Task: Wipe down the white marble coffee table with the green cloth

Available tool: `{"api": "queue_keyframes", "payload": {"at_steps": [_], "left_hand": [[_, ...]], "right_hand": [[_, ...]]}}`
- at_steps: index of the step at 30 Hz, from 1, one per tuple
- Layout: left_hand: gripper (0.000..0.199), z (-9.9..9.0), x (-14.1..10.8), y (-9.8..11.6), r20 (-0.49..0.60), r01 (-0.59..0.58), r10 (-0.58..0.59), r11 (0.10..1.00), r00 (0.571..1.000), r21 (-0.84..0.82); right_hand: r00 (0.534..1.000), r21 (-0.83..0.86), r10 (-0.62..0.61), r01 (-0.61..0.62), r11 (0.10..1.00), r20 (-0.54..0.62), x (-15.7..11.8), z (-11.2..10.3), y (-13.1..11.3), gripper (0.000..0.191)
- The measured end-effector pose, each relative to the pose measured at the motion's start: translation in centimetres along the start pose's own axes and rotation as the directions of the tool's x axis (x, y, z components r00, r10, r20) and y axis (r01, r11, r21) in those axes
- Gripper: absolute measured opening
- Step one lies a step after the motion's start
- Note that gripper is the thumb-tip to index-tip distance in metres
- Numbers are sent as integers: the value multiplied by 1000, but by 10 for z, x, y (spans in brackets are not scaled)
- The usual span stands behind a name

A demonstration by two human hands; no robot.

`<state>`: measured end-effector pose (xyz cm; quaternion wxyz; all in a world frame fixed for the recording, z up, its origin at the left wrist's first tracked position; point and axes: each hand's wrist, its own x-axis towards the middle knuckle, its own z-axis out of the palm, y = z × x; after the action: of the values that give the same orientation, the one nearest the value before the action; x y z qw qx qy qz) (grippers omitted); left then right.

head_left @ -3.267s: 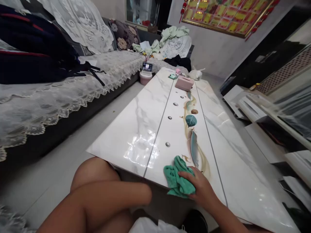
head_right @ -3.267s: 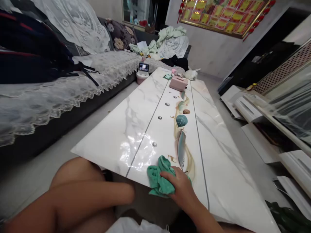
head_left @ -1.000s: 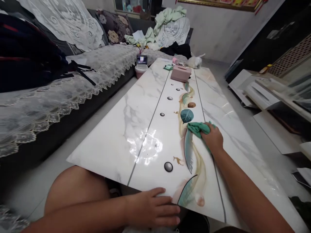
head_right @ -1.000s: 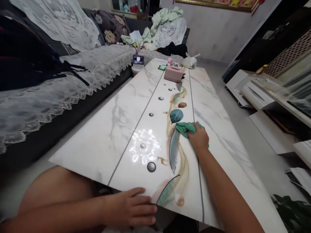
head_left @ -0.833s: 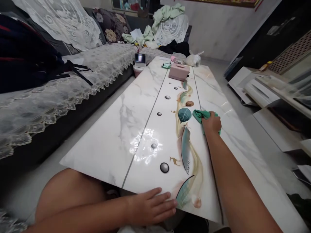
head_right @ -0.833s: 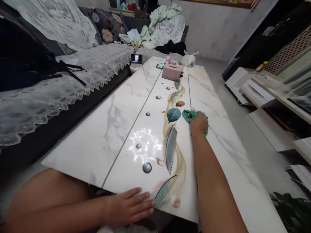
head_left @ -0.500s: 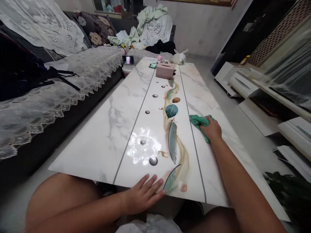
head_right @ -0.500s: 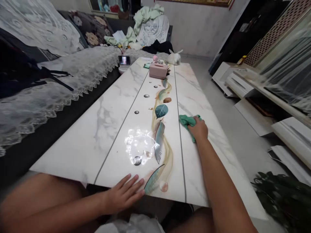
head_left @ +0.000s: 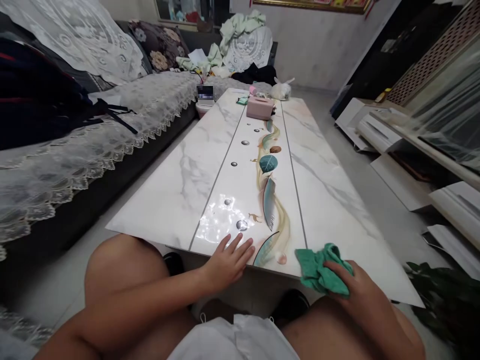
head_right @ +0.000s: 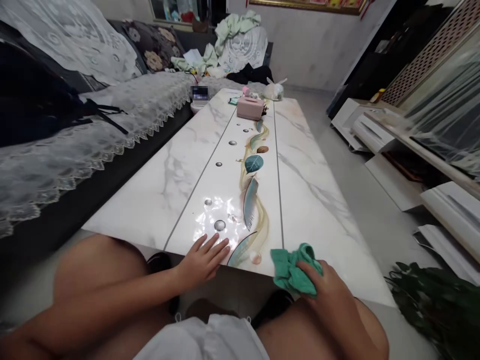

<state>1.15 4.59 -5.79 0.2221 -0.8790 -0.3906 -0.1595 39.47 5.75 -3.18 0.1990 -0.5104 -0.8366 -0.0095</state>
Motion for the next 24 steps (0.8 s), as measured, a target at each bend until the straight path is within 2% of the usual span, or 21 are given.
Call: {"api": "queue_keyframes", "payload": {"at_steps": [3, 5, 7, 10, 12, 15, 17, 19, 21, 22, 24], "left_hand": [[43, 0, 0, -5, -22, -6, 5, 1000, 1000, -4], [45, 3, -2, -5, -18, -19, 19, 1000, 1000, 8], [48, 7, -5, -4, -18, -35, 36, 999, 999, 29], [51, 13, -9, -2, -21, -49, 50, 998, 999, 43], [55, 15, -11, -1, -23, -53, 54, 998, 998, 45], [59, 17, -14, -2, -59, -63, 65, 997, 996, 35], [59, 16, -14, -3, -76, -77, 78, 997, 994, 8], [56, 15, -14, -4, -91, -86, 84, 996, 992, -14], [52, 13, -13, -5, -122, -84, 80, 996, 989, -22], [50, 12, -12, -5, -141, -78, 74, 997, 987, -20], [47, 12, -11, -5, -168, -70, 66, 997, 984, -15]], "right_hand": [[998, -81, -57, 56, 995, -4, 4, -1, 20, 39], [996, -100, -86, 87, 991, 8, 24, 5, 29, 39], [999, -101, -52, 52, 994, 2, 55, 14, 35, 38], [995, -117, 102, -103, 988, -19, 115, 31, 43, 37], [971, -132, 234, -237, 962, -40, 159, 42, 49, 38], [893, -122, 441, -449, 885, -88, 216, 51, 65, 44], [823, -107, 556, -567, 817, -119, 242, 52, 82, 47], [760, -95, 634, -648, 756, -143, 256, 51, 101, 47], [722, -85, 677, -691, 718, -140, 261, 47, 118, 49], [718, -83, 684, -695, 714, -126, 259, 45, 124, 50], [742, -86, 667, -671, 737, -70, 249, 40, 130, 51]]}}
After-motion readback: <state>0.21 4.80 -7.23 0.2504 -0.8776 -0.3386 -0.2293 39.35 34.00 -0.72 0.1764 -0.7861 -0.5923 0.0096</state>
